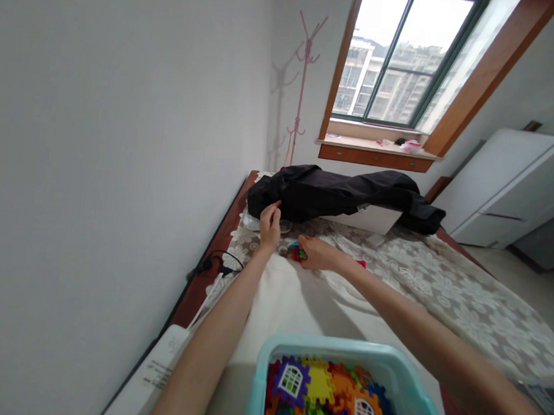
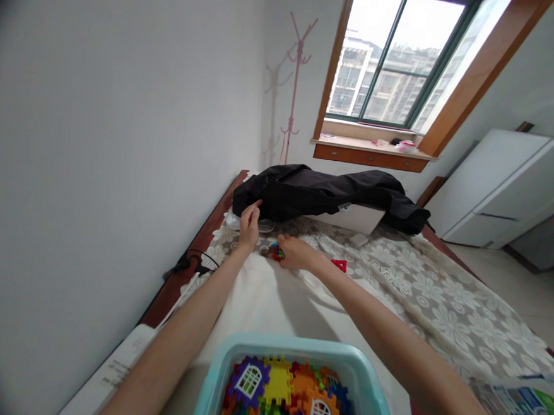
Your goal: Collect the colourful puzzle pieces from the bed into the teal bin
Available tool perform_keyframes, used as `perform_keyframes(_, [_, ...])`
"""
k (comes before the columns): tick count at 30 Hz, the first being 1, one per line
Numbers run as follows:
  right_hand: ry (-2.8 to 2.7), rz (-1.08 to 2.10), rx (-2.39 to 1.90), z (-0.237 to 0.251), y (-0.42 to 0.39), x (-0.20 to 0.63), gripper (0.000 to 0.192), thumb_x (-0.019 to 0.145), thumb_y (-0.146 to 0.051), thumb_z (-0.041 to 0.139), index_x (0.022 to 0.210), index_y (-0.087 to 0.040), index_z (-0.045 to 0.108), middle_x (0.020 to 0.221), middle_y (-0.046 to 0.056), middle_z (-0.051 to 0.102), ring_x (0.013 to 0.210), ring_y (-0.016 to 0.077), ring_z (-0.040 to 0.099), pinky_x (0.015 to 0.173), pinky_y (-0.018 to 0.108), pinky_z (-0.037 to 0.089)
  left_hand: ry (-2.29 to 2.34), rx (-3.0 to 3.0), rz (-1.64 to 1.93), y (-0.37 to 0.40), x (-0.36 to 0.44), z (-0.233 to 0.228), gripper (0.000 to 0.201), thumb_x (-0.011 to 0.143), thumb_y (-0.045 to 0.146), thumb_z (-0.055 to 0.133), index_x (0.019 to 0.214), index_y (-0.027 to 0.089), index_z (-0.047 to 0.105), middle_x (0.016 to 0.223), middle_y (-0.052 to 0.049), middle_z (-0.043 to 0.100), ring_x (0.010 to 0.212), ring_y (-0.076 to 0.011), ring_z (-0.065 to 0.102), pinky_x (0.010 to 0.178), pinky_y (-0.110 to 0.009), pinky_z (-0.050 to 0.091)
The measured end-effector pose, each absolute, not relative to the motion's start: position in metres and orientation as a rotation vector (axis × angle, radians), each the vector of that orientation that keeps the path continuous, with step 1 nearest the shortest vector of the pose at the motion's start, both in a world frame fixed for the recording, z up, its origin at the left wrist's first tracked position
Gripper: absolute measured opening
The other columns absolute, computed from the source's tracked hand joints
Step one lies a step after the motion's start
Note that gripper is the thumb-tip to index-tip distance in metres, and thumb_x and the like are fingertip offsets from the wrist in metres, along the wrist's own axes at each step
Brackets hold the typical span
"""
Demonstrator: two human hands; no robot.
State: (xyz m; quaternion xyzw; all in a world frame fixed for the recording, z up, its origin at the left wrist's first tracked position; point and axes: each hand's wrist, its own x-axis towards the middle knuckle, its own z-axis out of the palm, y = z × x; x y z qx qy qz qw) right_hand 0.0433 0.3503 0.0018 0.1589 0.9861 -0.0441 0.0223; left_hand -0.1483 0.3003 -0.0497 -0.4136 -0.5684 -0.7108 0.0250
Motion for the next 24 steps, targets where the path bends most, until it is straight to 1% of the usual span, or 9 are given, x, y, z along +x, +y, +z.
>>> perform_keyframes(4, [3.059,-0.134,0.496,-0.005,0.346,0.04,0.034,0.084,-0.018,0.069,0.116,-0.013,0.058,0.116,0.02,0.074,0.099,0.0297,0.073,0.077,0.03,0.048,-1.76,-1.317,-2.163,0.3,-0.149,-0.049,0.042,0.102,0.05,0.057,0.126,0.018,0.07,0.133,-0.012,0.071,0.129,-0.0271,0.063,0.116,-0.056,0.044])
perform_keyframes(8, [3.074,-0.134,0.475,-0.007,0.342,0.033,0.036,0.083,-0.015,0.067,0.118,-0.012,0.057,0.119,0.022,0.072,0.103,0.0311,0.072,0.079,0.031,0.048,-1.765,-1.324,-2.147,0.299,-0.148,-0.048,0.042,0.103,0.05,0.056,0.127,0.018,0.069,0.134,-0.013,0.07,0.129,-0.0273,0.063,0.116,-0.057,0.044])
perform_keyframes(11, [3.085,-0.148,0.425,-0.006,0.342,0.032,0.036,0.081,-0.012,0.067,0.116,-0.013,0.058,0.117,0.02,0.072,0.099,0.0296,0.072,0.077,0.031,0.047,-1.765,-1.321,-2.144,0.298,-0.148,-0.047,0.042,0.103,0.05,0.057,0.126,0.018,0.07,0.133,-0.012,0.071,0.128,-0.0272,0.063,0.116,-0.057,0.045])
perform_keyframes(14, [3.108,-0.179,0.398,-0.002,0.349,0.034,0.034,0.08,-0.017,0.071,0.112,-0.017,0.058,0.11,0.014,0.073,0.093,0.026,0.07,0.073,0.029,0.045,-1.761,-1.308,-2.146,0.297,-0.147,-0.047,0.041,0.103,0.05,0.056,0.125,0.018,0.07,0.132,-0.012,0.071,0.128,-0.027,0.064,0.115,-0.056,0.045])
perform_keyframes(16, [3.138,-0.196,0.415,0.002,0.358,0.033,0.033,0.081,-0.02,0.071,0.111,-0.017,0.056,0.108,0.012,0.073,0.091,0.0243,0.069,0.072,0.028,0.044,-1.757,-1.303,-2.146,0.297,-0.147,-0.047,0.041,0.103,0.05,0.056,0.125,0.018,0.07,0.132,-0.012,0.071,0.128,-0.027,0.064,0.116,-0.056,0.045])
perform_keyframes(20, [3.184,-0.204,0.45,0.002,0.375,0.023,0.035,0.082,-0.017,0.068,0.114,-0.016,0.054,0.11,0.014,0.071,0.091,0.0241,0.068,0.072,0.028,0.044,-1.746,-1.31,-2.145,0.297,-0.147,-0.048,0.042,0.104,0.05,0.055,0.126,0.018,0.069,0.133,-0.012,0.071,0.129,-0.0272,0.063,0.117,-0.057,0.043])
perform_keyframes(24, [3.161,-0.207,0.386,-0.01,0.381,0.006,0.039,0.077,-0.013,0.072,0.112,-0.015,0.055,0.11,0.015,0.073,0.094,0.0256,0.07,0.075,0.029,0.047,-1.743,-1.318,-2.144,0.297,-0.148,-0.048,0.043,0.104,0.05,0.053,0.126,0.018,0.07,0.133,-0.012,0.071,0.129,-0.027,0.063,0.116,-0.057,0.044])
